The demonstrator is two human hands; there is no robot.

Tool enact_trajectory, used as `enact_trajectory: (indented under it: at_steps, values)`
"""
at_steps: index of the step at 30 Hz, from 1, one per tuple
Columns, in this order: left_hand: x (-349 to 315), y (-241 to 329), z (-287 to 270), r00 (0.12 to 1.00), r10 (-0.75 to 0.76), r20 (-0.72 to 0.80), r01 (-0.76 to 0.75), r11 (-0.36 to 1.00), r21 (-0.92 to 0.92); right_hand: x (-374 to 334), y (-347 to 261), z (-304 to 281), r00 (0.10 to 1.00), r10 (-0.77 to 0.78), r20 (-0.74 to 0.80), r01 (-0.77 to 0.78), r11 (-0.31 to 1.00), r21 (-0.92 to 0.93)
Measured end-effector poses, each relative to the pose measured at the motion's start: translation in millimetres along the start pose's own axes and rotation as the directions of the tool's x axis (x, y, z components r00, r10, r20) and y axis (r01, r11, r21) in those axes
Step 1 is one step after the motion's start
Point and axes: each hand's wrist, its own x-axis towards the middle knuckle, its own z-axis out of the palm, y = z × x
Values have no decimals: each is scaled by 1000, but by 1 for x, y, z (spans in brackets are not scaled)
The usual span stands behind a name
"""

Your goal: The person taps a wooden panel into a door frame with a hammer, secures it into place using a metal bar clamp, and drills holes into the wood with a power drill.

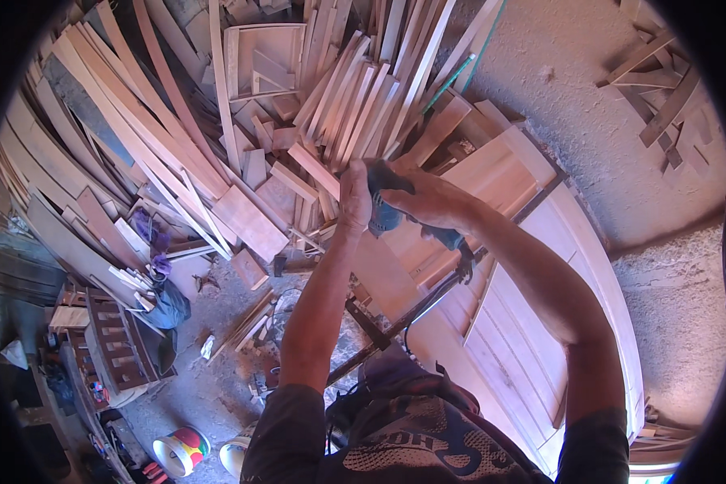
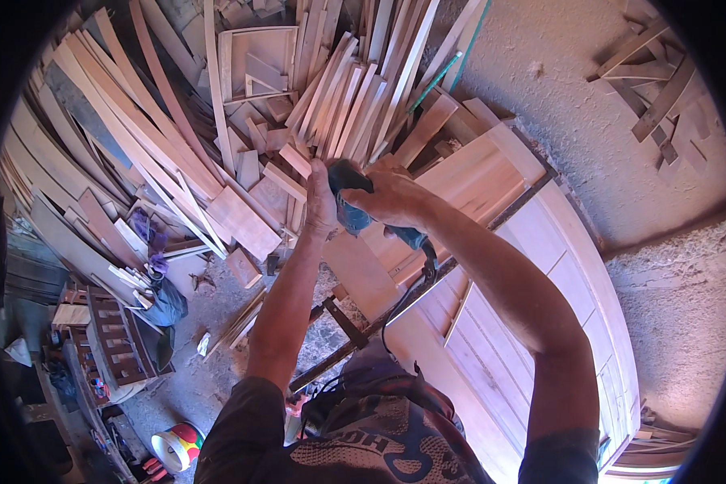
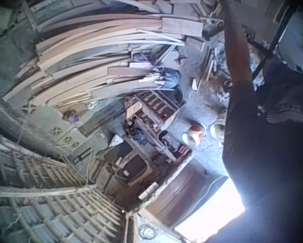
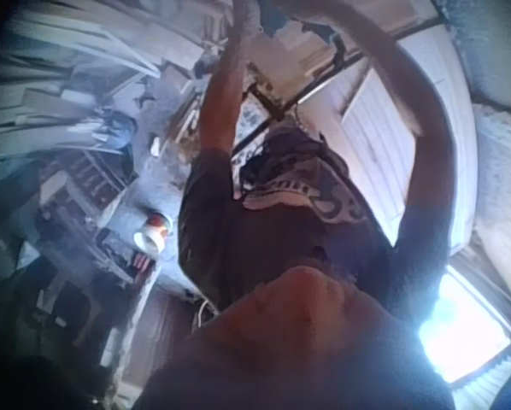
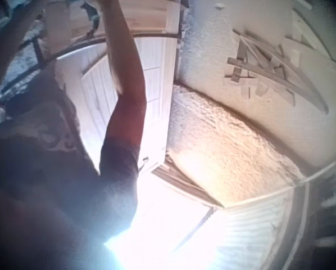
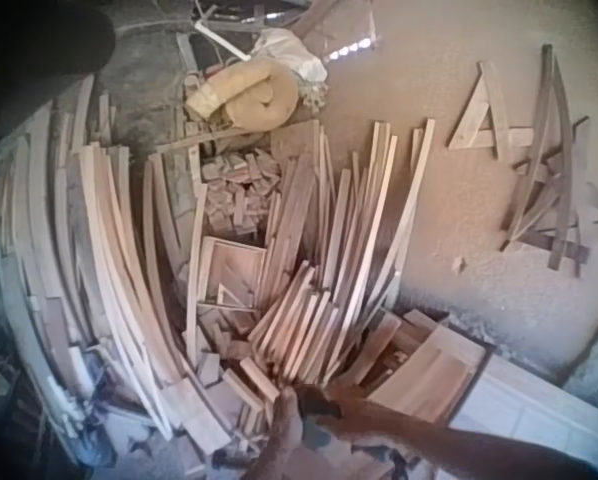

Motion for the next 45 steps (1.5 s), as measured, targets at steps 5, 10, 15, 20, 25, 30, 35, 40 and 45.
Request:
enact_trajectory:
  at_steps: [5, 10, 15, 20, 25, 30, 35, 40, 45]
  values:
    - [2, 15, 7, 999, 34, -41, -28, 990, 138, 11, 8, 1, 999, -6, 44, 6, 1000, 8]
    - [-1, 20, 10, 995, 37, -98, -22, 989, 149, 13, 8, 5, 1000, 26, 16, -26, 999, -22]
    - [-10, 21, 15, 991, 103, -89, -87, 982, 167, 11, 19, 12, 998, -49, -40, 45, 996, -76]
    - [-13, 21, 13, 990, 97, -100, -86, 990, 108, 8, 15, 15, 996, -67, -51, 59, 987, -149]
    - [-16, 20, 11, 993, 88, -82, -80, 993, 90, 0, 7, 13, 1000, -20, -20, 17, 989, -149]
    - [-18, 18, 19, 991, 66, -113, -54, 993, 109, 2, 22, 12, 1000, 13, 3, -13, 997, -74]
    - [-19, 16, 21, 989, 75, -124, -57, 988, 145, 0, 26, 14, 998, -38, -40, 34, 994, -101]
    - [-20, 17, 17, 992, 93, -87, -82, 990, 117, 4, 26, 12, 999, -7, 48, 17, 977, -212]
    - [-23, 16, 16, 987, 115, -115, -101, 988, 115, 5, 25, 13, 997, -13, 76, 30, 973, -229]
